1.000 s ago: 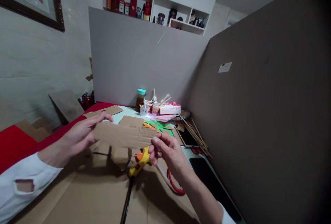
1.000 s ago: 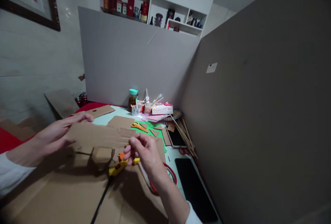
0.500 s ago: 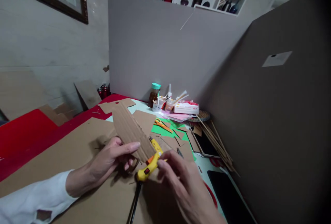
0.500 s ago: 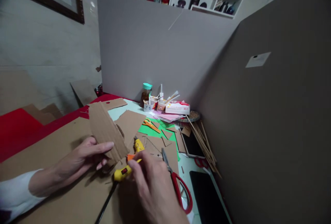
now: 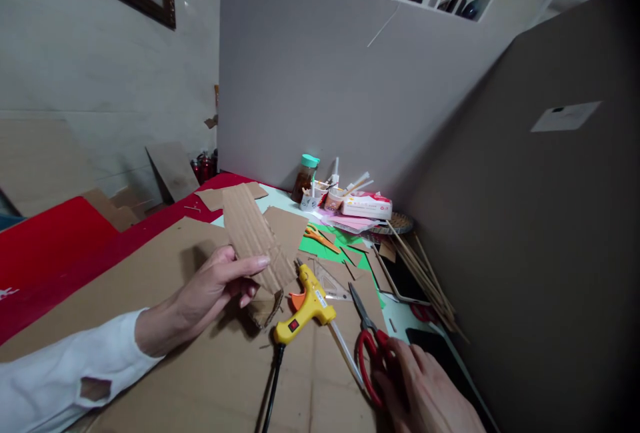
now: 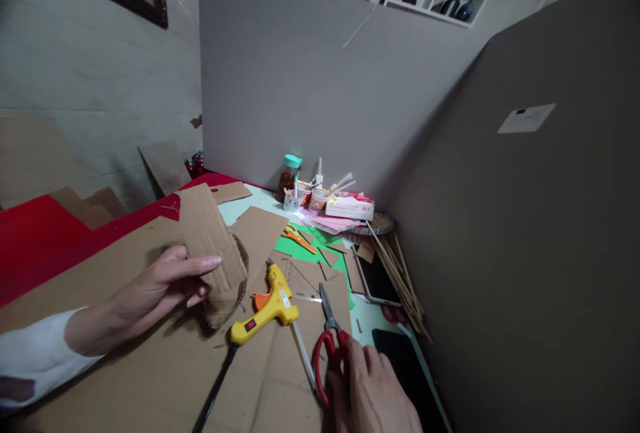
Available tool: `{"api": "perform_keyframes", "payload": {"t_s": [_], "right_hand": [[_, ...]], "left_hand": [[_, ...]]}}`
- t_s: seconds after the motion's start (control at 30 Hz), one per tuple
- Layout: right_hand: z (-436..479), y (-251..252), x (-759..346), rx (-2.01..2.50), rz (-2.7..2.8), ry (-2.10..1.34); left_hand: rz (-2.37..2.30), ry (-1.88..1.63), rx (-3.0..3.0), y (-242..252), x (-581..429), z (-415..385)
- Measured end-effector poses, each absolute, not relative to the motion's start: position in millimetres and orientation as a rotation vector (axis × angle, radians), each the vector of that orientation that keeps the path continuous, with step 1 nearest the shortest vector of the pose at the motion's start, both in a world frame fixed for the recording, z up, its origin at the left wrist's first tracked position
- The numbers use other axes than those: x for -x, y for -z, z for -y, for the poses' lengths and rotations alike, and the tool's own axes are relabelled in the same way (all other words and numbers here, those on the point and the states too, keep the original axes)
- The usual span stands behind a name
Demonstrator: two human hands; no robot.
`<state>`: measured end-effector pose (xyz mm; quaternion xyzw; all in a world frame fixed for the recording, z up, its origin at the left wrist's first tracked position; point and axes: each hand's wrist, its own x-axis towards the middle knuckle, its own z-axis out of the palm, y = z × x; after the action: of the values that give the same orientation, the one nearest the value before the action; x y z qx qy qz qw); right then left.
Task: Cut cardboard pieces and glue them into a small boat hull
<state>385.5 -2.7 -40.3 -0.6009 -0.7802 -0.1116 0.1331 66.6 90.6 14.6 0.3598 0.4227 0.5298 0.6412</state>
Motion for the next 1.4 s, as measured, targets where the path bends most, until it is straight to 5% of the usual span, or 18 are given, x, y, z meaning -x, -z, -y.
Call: {"api": "perform_keyframes", "payload": {"t_s": [0.33, 0.53, 1.4], "right_hand": [[6, -4, -376, 1.554, 1.626, -0.281], [-17, -39, -308, 1.395, 1.808, -0.843], [-31, -41, -275, 1.445, 1.908, -1.127]], "left_hand": [[-0.831, -1.204, -0.845, -20, -64, -93], [-0.835, -1.327, -0.713, -21, -65, -92], [-0.763, -1.123, -0.754, -13, -73, -78]]}}
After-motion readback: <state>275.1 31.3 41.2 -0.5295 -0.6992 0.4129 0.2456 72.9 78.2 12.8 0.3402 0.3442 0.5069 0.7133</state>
